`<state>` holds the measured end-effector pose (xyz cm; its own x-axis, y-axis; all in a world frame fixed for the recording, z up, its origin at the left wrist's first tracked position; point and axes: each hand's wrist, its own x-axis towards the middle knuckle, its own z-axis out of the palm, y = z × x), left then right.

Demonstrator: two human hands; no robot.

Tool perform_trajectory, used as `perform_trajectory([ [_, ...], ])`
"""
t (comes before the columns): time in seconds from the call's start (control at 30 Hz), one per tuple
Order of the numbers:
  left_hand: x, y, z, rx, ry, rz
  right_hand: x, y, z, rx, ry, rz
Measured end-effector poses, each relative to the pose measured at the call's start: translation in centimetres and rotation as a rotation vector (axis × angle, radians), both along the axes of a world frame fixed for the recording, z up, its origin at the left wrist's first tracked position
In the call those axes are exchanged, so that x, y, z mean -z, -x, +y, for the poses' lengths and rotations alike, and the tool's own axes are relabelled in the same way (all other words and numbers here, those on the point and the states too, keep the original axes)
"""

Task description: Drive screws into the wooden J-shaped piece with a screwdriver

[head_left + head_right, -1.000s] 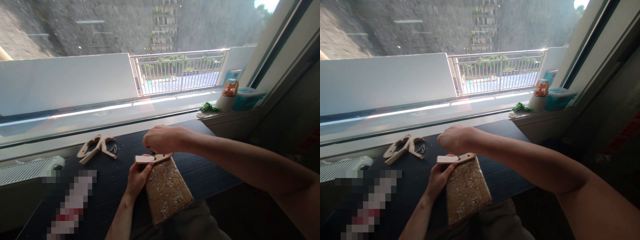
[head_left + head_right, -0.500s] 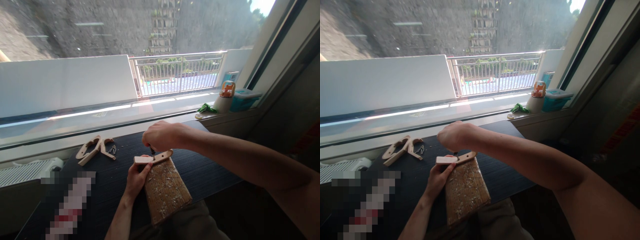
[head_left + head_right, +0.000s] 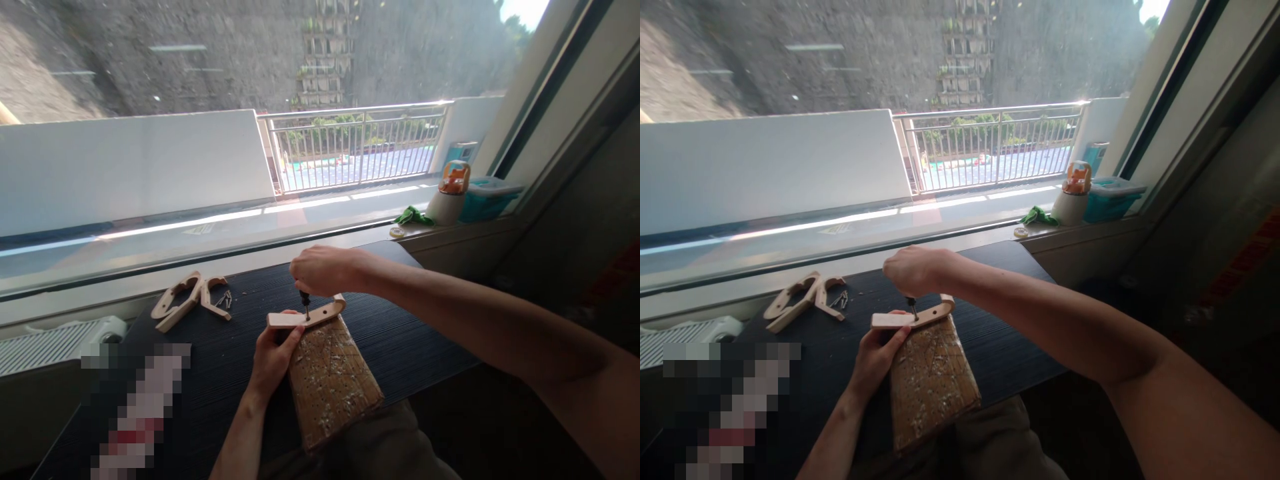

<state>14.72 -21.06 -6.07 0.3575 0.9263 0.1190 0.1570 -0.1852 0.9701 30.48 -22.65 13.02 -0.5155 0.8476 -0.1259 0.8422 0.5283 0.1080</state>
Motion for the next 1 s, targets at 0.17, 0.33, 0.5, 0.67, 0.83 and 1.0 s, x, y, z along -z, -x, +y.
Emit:
perform_trajectory([
  [0.17,-0.1,0.0,0.0,-0.018,-0.005,-0.005,-0.2,0.4,-0.5,0.053,-0.009,-0.003],
  [0.33,-0.3,-0.1,0.0,-0.029,-0.018,0.0,-0.5,1.0,-1.0,0.022,0.053,0.0],
  [0.5,-0.1,-0.1,0.0,-0.034,-0.026,0.004,0.0,0.9,-0.8,-0.05,0.04,-0.005],
  [0.67,0.2,0.0,0.1,-0.027,-0.018,0.027,0.4,0.5,-0.2,-0.018,-0.003,-0.028],
  [0.83,0.1,0.0,0.0,-0.012,-0.011,0.006,-0.1,0.7,-0.3,0.051,0.005,-0.031],
  [1.0,-0.1,0.0,0.0,-0.008,-0.006,0.008,-0.8,1.0,-0.8,0.06,0.045,-0.026],
])
